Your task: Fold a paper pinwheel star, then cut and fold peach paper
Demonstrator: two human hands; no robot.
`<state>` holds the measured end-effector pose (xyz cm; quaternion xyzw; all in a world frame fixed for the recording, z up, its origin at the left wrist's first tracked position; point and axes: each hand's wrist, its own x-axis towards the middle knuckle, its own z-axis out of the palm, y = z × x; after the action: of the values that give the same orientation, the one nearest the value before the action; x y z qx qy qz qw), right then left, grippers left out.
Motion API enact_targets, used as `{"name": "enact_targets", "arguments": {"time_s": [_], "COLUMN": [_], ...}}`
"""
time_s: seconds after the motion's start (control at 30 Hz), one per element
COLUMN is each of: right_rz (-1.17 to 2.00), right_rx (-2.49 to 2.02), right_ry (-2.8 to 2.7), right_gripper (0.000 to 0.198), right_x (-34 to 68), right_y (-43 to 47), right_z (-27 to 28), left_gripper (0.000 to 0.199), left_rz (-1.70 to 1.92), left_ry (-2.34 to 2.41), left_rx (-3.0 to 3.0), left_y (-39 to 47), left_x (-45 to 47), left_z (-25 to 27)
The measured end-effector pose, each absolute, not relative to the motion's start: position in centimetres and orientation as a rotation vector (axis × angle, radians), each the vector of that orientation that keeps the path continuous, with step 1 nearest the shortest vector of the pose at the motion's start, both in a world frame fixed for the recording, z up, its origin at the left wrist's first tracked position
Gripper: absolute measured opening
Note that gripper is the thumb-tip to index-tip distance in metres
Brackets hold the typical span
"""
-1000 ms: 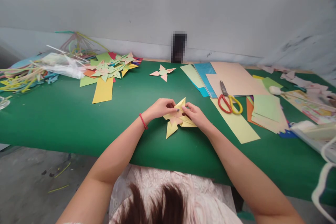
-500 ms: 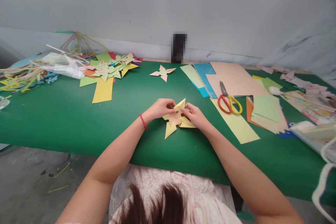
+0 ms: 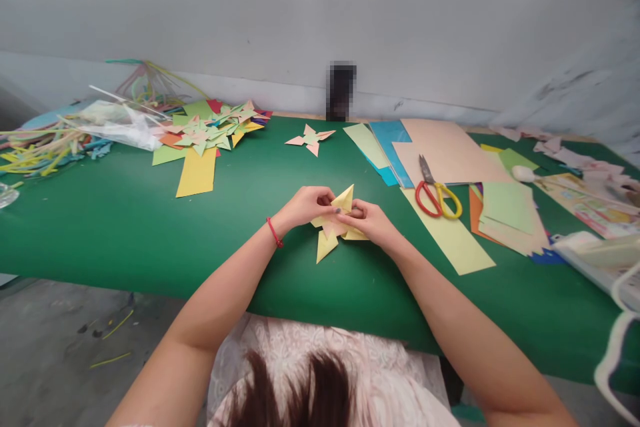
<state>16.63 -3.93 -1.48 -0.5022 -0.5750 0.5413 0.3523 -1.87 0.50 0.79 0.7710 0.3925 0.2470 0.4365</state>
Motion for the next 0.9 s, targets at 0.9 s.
{"name": "enact_targets", "arguments": {"time_s": [0.9], "right_rz": [1.477], "right_rx": [-1.368], "right_ry": [-1.651], "right_gripper": [0.039], "right_x": [16.8], "right_y": [-4.0], "right_z": [-0.8], "left_gripper": [0.023], "left_rz": [0.493], "left_ry": [0.891], "left_rx": [1.952], "left_y": [-0.1], "left_x": [-1.6], "left_z": [1.1]}}
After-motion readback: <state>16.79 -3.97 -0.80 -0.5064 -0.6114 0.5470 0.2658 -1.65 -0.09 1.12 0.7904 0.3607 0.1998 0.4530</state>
